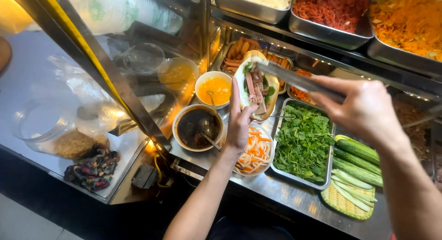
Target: Preparing a Banh Mi sandwich by adding fillings, pressing it, and bagging it
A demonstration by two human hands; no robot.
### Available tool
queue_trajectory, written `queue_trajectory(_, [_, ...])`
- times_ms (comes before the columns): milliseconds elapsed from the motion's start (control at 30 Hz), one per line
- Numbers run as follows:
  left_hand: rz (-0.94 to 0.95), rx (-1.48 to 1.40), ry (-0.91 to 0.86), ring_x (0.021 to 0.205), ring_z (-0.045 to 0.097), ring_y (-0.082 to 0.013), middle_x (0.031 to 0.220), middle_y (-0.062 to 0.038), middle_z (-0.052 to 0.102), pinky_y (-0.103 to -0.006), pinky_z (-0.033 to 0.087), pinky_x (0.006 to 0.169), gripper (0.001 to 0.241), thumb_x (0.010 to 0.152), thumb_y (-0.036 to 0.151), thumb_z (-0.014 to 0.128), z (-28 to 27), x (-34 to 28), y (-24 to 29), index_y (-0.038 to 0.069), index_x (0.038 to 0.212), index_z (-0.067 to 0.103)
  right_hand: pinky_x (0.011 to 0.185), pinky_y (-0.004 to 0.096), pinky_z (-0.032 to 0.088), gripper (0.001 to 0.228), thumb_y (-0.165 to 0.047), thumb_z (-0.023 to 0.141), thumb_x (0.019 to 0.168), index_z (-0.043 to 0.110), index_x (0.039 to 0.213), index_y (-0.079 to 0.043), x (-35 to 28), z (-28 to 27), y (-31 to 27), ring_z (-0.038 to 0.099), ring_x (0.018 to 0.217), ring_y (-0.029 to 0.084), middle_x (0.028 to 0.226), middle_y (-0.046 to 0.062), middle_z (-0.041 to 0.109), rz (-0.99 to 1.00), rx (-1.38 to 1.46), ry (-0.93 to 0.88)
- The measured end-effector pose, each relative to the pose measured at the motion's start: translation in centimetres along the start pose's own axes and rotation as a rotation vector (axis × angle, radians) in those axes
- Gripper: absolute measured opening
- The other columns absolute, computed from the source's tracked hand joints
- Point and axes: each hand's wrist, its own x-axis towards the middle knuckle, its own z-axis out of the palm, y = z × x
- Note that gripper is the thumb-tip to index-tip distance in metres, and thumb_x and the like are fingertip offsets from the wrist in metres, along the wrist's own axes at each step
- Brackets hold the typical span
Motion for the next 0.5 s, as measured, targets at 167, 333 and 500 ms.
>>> queue_trajectory(167, [0.010,0.083,0.025,0.161,-0.001,-0.0247,0.173,-0.012,-0.004,-0.0477,-0.004,0.128,0.085,0.089,0.029,0.042,0.6,-1.6,-1.0,0.007,0.161,0.003,0.062,0.039,0.050,0.053,-0.044,0.078,0.084,0.073,0.135,-0.032,-3.4,2.9,3.8,0.058,0.050,0.017,0.081,0.004,0.069,-0.084,-0.025,0.074])
queue_trajectory(333, [0.077,0.061,0.032,0.161,-0.001,-0.0255,0.173,-0.014,-0.003,-0.0442,-0.002,0.130,0.080,0.092,0.021,0.042,0.3,-2.3,-2.6,0.006,0.162,0.005,0.041,0.028,0.033,0.045,-0.036,0.076,0.086,0.076,0.130,-0.024,-6.0,2.1,4.9,0.034,0.031,0.010,0.040,0.002,0.063,-0.100,0.093,0.028])
queue_trajectory(500, [0.005,0.064,0.058,0.162,0.002,-0.0262,0.173,-0.014,-0.001,-0.0487,-0.002,0.129,0.083,0.090,0.028,0.042,0.4,-2.4,-1.9,0.006,0.161,0.006,0.041,0.029,0.042,0.054,-0.036,0.079,0.076,0.075,0.130,-0.026,-6.7,1.4,4.6,0.043,0.033,0.012,0.114,0.002,0.080,-0.028,0.129,-0.080])
